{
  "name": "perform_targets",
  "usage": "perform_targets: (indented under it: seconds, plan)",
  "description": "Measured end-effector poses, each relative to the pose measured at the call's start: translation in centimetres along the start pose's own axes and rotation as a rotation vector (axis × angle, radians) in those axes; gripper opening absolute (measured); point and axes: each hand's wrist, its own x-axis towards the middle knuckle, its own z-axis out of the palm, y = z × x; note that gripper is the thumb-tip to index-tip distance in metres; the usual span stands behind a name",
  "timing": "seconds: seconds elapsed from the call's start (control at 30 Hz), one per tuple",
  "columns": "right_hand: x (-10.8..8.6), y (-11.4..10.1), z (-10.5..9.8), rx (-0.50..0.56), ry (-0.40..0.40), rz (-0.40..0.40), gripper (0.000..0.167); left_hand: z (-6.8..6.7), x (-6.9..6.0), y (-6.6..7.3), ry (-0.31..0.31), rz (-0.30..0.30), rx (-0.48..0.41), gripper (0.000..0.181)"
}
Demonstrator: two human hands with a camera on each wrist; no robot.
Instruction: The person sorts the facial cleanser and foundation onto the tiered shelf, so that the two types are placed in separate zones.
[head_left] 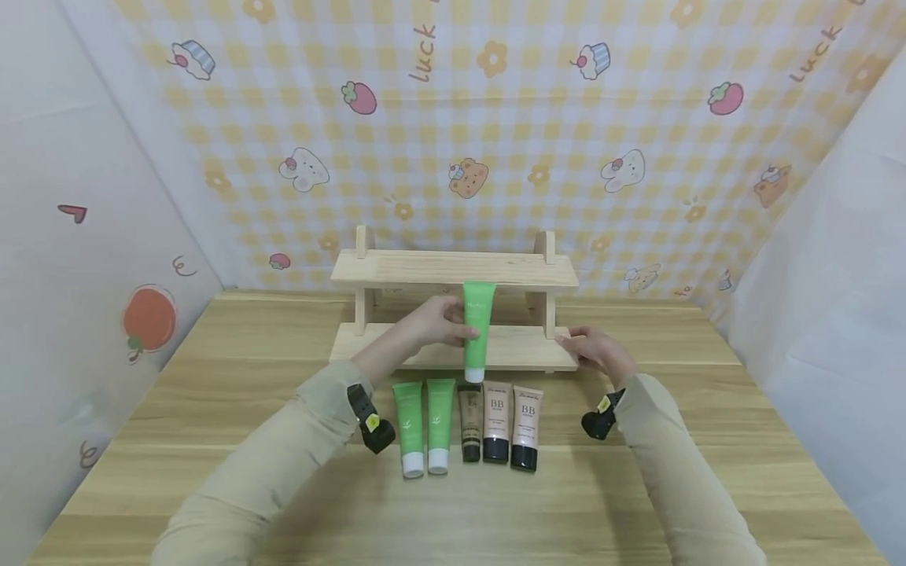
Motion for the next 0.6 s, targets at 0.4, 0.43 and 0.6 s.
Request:
perform_targets:
  seconds: [0.4,0.43,0.6]
  plan:
    - [0.2,0.0,0.0,-0.04,0.017,0.02,0.064,-0.4,0.7,2.0,0.018,0.026,-0.025,0.053]
    - [0.2,0.0,0.1,-0.038,0.018,0.021,0.063,-0.4,0.8,2.1,0.021,0.027,-0.026,0.051]
    - [0.2,-0.1,0.0,-0.024,0.019,0.021,0.064,-0.6,0.9,3.1,0.043,0.025,-0.014,0.048]
